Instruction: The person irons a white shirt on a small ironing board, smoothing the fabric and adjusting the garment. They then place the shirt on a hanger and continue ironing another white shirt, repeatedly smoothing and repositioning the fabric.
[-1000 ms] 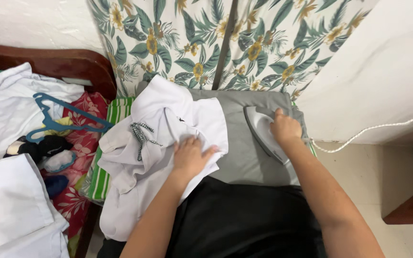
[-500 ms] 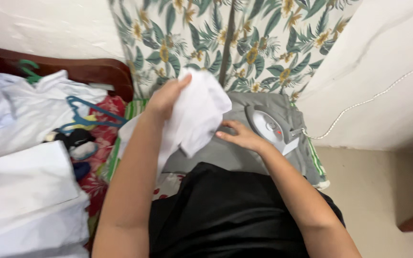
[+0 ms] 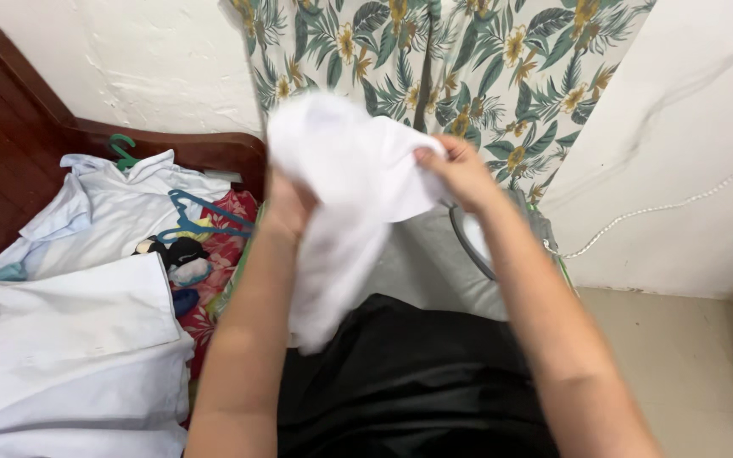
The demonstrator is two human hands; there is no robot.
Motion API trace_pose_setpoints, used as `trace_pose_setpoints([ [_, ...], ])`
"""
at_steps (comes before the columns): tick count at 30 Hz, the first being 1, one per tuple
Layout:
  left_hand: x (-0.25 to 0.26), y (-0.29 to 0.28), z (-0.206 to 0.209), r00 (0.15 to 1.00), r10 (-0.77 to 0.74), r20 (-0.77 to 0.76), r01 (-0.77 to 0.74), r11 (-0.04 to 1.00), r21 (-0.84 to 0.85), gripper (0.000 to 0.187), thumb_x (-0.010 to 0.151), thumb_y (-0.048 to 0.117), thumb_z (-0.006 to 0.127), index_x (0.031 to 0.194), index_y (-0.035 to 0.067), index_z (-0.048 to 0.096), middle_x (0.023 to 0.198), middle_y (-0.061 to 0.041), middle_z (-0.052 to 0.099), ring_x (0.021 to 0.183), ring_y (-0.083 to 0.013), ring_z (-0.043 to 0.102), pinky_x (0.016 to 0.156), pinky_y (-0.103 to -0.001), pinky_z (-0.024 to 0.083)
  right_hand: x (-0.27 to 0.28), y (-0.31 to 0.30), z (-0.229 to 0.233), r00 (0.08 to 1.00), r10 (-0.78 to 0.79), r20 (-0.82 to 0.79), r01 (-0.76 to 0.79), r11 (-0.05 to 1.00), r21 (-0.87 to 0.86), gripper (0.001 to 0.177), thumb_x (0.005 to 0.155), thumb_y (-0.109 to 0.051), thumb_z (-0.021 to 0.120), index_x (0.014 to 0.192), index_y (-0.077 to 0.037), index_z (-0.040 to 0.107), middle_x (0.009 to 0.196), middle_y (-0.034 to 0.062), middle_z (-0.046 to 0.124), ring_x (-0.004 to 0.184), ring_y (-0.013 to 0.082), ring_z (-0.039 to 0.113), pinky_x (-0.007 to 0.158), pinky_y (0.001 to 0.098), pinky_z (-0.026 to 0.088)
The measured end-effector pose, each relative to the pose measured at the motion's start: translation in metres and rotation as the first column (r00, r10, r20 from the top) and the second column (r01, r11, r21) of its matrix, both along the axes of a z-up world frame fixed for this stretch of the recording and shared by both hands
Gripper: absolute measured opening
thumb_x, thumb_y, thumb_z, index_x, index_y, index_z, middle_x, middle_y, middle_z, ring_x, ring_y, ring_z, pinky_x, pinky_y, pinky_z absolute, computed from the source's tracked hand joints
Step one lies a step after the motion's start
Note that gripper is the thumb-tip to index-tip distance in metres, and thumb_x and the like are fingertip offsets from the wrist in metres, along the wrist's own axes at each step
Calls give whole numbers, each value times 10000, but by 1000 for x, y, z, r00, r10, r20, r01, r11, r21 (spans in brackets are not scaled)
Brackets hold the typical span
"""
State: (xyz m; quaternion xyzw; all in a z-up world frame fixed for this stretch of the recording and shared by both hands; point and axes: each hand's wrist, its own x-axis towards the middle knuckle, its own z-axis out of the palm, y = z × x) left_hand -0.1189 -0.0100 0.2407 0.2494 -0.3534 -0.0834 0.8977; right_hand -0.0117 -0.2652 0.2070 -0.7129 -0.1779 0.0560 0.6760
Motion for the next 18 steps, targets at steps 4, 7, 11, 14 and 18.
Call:
trace_pose_setpoints([
  [4, -5, -39, -33, 926, 117, -360, -149, 987, -61, 891, 845, 716, 423, 1387, 18, 537, 1338, -138, 646, 1226, -289, 638, 1048, -459, 526, -6, -47, 53, 874, 250, 416, -110, 937, -332, 260, 965, -81, 655, 1176, -112, 804, 1101, 60, 775, 973, 141, 686, 903, 304, 549],
  [7, 20, -47, -40, 838, 208, -504, -250, 968, -16, 980, 788, 799, 350, 1345, 23, 569, 1283, -141, 676, 1169, -300, 666, 991, -474, 549, -14, -72, 86, 850, 191, 491, 67, 886, -460, 219, 954, -120, 703, 1159, -120, 782, 1062, 41, 758, 935, 126, 679, 872, 298, 562],
  [11, 73, -29, -19, 900, 233, -369, -224, 972, 68, 1022, 806, 836, 324, 1339, 7, 596, 1272, -152, 697, 1160, -307, 683, 995, -477, 556, -18, -112, 117, 822, -58, 566, 369, 812, -452, 266, 916, -172, 793, 1154, -69, 734, 999, 46, 747, 890, 129, 670, 820, 308, 550],
  [14, 103, -17, 7, 968, 235, -83, -216, 958, 189, 796, 978, 629, 476, 1402, -36, 583, 1354, -179, 686, 1260, -296, 672, 1123, -458, 533, -12, -131, 129, 759, -171, 628, 479, 799, -362, 279, 916, -167, 824, 1142, -34, 730, 967, 50, 742, 845, 126, 675, 759, 302, 553],
  [18, 110, -3, 42, 861, 497, 105, -477, 718, 507, 511, 1003, 369, 565, 1336, -15, 619, 1290, -154, 725, 1202, -266, 697, 1036, -417, 547, 0, -136, 134, 669, -296, 682, 558, 806, -197, 219, 935, -130, 852, 1056, 1, 726, 897, 53, 722, 778, 100, 654, 666, 280, 533],
])
